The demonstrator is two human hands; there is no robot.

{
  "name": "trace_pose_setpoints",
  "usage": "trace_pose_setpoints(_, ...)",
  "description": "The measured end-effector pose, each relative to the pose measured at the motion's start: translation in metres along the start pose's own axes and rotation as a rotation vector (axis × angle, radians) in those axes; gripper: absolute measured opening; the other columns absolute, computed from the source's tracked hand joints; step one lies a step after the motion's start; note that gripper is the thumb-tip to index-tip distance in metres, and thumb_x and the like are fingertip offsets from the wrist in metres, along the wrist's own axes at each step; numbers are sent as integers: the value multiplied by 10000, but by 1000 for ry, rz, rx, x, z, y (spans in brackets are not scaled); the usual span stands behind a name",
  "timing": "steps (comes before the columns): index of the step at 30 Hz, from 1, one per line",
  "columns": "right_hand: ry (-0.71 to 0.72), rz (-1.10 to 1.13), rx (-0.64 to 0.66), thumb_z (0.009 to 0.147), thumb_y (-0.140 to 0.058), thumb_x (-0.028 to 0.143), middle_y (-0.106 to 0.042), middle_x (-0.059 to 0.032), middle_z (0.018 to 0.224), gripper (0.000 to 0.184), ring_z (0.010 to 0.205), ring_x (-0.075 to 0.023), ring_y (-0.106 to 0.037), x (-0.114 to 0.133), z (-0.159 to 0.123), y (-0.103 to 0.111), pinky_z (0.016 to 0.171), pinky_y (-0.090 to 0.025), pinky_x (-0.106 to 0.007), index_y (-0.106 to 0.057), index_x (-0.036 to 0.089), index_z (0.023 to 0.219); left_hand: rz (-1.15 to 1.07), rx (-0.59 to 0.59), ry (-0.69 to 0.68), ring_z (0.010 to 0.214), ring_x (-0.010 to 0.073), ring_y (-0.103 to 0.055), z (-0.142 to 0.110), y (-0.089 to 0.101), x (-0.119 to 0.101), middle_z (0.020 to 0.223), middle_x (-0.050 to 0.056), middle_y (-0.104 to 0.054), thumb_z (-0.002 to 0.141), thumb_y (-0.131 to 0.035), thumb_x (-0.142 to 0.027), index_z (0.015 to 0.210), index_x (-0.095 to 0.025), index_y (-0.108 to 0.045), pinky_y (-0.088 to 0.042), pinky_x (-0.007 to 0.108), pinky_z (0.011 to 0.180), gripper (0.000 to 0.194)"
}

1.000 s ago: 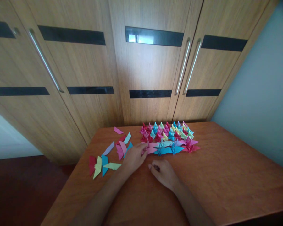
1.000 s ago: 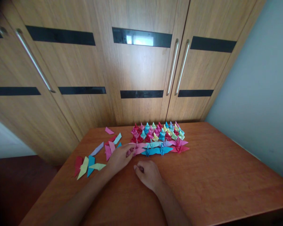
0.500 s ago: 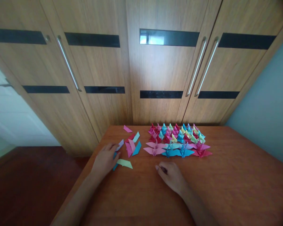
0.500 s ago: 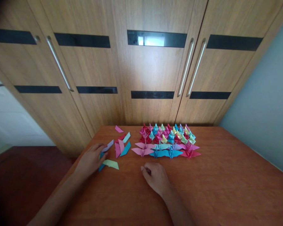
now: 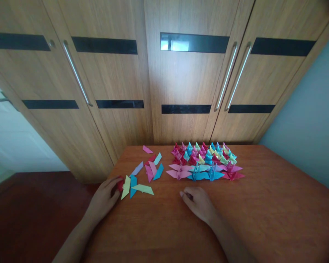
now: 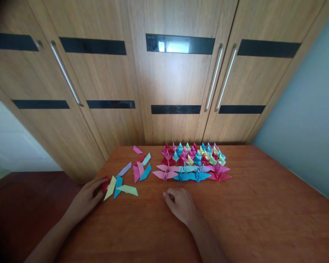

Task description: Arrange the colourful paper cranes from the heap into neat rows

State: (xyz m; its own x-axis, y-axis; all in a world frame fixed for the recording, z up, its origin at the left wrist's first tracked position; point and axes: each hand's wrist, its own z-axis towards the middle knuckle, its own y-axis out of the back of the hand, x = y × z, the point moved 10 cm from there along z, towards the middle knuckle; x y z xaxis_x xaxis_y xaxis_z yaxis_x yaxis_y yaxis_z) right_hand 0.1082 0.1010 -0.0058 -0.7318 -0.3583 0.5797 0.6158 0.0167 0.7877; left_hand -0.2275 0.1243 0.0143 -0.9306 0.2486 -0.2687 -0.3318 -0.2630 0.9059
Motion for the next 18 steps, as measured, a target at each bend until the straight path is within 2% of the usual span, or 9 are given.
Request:
trace_pose_setpoints(5,-11,4,-18,892,-412,359,-474,29,554,362,528,-92,-427,-2,1,1,525,-217,-233,-403,181,578,85,34,11,1146,257,-536,-1,-3,16,1245,111,-580,757,-428,-241,1188,-153,-585,-390,405,1021,467)
trace_pose_setpoints(10,-17,13,-17,887,-423,346,-454,37,536,359,511,-84,-405,-2,2,2,514,-204,-233,-402,179,571,139,-1,-104,1244,266,-445,3,-1,0,1374,118,-462,789,-435,-285,1255,-148,-534,-354,407,1051,496)
trace_pose_setpoints(14,-19,17,-23,879,-435,331,-474,34,549,339,519,-85,-411,-1,3,3,516,-206,-233,-421,179,577,122,47,-128,1209,241,-489,6,-4,-8,1281,51,-568,804,-415,-283,1227,-213,-564,-403,389,1017,454)
trace_pose_setpoints(18,-23,10,-18,880,-434,333,-490,31,556,337,526,-87,-423,-1,3,3,524,-213,-231,-433,178,580,121,19,-115,1122,245,-554,3,0,-5,1203,68,-617,818,-419,-316,1155,-195,-614,-432,383,985,407)
